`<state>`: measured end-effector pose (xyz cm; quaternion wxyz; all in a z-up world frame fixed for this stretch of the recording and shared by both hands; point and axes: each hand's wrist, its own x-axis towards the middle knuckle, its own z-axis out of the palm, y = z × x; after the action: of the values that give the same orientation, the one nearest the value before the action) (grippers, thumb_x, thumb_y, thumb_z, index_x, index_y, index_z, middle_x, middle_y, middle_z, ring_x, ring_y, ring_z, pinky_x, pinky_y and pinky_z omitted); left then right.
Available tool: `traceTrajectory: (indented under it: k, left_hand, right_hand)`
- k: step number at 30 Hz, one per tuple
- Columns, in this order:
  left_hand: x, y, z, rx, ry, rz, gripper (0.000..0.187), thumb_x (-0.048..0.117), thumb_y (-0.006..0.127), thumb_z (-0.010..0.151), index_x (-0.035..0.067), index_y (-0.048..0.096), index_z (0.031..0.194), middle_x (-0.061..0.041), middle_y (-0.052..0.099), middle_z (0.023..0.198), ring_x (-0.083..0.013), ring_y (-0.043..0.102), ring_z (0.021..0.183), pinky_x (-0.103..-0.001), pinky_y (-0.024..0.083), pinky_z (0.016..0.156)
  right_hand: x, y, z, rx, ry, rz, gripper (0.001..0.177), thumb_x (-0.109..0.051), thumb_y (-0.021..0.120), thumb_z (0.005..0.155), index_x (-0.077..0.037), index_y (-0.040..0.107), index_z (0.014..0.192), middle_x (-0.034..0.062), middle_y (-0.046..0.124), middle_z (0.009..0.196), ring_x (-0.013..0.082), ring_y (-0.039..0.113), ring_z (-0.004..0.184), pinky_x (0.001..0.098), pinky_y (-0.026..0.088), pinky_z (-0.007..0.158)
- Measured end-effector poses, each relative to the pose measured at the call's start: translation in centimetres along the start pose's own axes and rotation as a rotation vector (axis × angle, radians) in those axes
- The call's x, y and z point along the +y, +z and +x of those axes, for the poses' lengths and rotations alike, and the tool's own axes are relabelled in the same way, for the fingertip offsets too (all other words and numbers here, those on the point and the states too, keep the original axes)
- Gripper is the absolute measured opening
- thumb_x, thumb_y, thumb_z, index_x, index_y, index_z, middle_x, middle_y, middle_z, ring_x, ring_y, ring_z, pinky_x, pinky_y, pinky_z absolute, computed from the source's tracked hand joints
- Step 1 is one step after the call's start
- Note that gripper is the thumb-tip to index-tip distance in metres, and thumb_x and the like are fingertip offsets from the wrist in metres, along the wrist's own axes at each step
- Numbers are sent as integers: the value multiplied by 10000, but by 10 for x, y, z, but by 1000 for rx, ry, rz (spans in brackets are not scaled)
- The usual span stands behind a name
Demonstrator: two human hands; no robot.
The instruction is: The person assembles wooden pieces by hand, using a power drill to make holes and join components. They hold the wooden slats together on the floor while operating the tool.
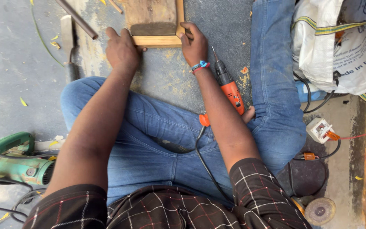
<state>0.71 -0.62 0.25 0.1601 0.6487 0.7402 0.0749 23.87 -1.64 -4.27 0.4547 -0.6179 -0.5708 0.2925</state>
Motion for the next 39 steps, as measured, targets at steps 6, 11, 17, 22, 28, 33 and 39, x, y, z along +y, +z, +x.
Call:
traceTrajectory:
  k: [6,11,17,22,28,33,39]
  left_hand:
    - [0,1,1,-12,-10,-15,629,421,895,755,38,592,1151,-209,439,1266,-397,603,1022,-529,509,838]
    - [-2,6,7,23,-11,-24,578,394,888,780,59,608,1159,-196,438,1298,-380,600,1033,-519,488,864]
    - [-1,19,16,72,37,78,614,413,886,753,73,625,1192,-185,432,1291,-385,441,1191,-512,421,939]
    - [-9,28,20,153,158,-13,698,374,913,703,34,620,1238,-146,442,1333,-367,418,1202,-520,411,963]
    - [-11,23,25,27,120,-155,594,369,922,735,42,665,1158,-107,530,1295,-354,449,1218,-512,414,1015]
    - [-10,21,23,64,162,-183,701,429,962,694,8,646,1156,-137,522,1285,-373,455,1205,-517,412,1004]
    - [-9,27,21,69,162,-112,706,447,944,729,16,608,1176,-134,510,1295,-362,460,1219,-526,417,992]
  right_hand:
    - [-1,-6,-11,-109,-200,-90,673,-120,936,759,-17,567,1312,215,623,1323,346,668,1197,375,625,960]
    - [3,1,-1,-69,-210,-282,653,-57,925,757,-64,593,1319,175,674,1294,338,669,1190,374,615,976]
    - [3,-1,5,-100,-186,-311,653,-62,896,796,-62,569,1361,155,666,1306,327,660,1177,360,626,959]
    - [0,0,4,-88,-212,-290,670,-66,896,790,-66,565,1372,153,663,1314,330,650,1180,358,632,944]
    - [3,-3,5,-83,-263,-278,671,-46,892,798,-70,573,1387,148,656,1366,334,652,1191,364,618,968]
    - [3,-2,4,-63,-296,-299,693,-36,903,792,-76,578,1402,144,641,1403,340,652,1187,387,589,989]
    - [3,-7,8,-124,-205,-187,710,-38,907,774,-85,580,1402,115,671,1344,288,662,1182,319,612,916]
